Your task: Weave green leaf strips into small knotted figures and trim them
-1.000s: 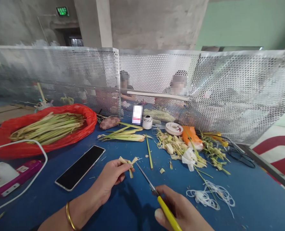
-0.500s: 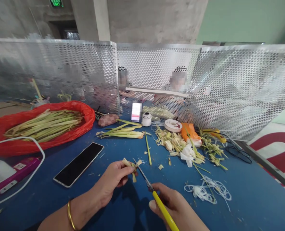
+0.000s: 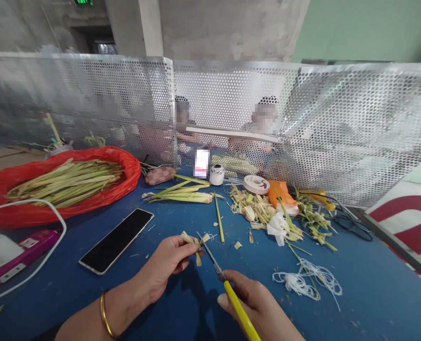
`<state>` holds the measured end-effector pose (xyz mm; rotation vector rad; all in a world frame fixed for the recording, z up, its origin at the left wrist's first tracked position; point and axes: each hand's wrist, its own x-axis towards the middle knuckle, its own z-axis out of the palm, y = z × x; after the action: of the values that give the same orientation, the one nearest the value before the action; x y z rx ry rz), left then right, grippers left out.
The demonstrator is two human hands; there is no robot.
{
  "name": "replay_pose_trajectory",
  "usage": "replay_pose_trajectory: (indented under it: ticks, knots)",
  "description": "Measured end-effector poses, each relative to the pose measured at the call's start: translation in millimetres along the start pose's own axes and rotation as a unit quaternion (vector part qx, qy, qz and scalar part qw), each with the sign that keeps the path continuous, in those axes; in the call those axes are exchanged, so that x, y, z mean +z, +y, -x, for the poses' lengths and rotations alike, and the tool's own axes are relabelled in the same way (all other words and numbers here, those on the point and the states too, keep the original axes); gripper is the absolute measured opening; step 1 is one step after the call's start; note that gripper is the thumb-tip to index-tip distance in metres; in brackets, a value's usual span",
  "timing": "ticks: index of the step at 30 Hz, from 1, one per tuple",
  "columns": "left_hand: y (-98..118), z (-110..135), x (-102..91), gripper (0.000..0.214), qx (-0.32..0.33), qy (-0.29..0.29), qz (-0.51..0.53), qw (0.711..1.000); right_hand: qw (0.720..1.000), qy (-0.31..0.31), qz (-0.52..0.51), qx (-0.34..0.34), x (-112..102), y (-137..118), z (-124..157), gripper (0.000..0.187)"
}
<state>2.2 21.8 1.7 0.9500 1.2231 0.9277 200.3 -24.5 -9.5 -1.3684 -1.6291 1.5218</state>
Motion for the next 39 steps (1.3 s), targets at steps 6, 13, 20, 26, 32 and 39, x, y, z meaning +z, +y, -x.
replay_pose_trajectory:
  ticks: [6,13,20,26,32,39]
  knots:
    - [-1.1,-2.1,-0.9,0.016,-0.004,0.004,0.002,1.000,0.999,0.004,0.043,-0.033,0.6,3.7,-2.7,0.057]
    - [-1.1,-3.0,-3.8,0.023,0.009,-0.010,0.009,1.000,0.999,0.019,0.019,-0.030,4.3,14.4,-5.7,0.060]
    - [-0.7,-2.8,-7.1,0.029,-0.013,-0.054,0.133,0.990,0.992,0.109,-0.037,-0.049,-5.7,15.0,3.9,0.077]
    - [-0.9,-1.3,-6.9,0.033,-0.002,-0.039,0.186,0.982,0.969,0.147,0.156,-0.126,-19.4,1.6,11.9,0.061]
    - [-1.3,-1.6,-7.6,0.027,0.011,-0.023,0.162,0.986,0.880,0.141,0.388,-0.234,-25.8,-5.6,8.8,0.050]
    - [-2.7,-5.2,-7.5,0.027,0.014,-0.014,0.195,0.981,0.838,0.124,0.444,-0.292,-26.0,3.0,8.0,0.055]
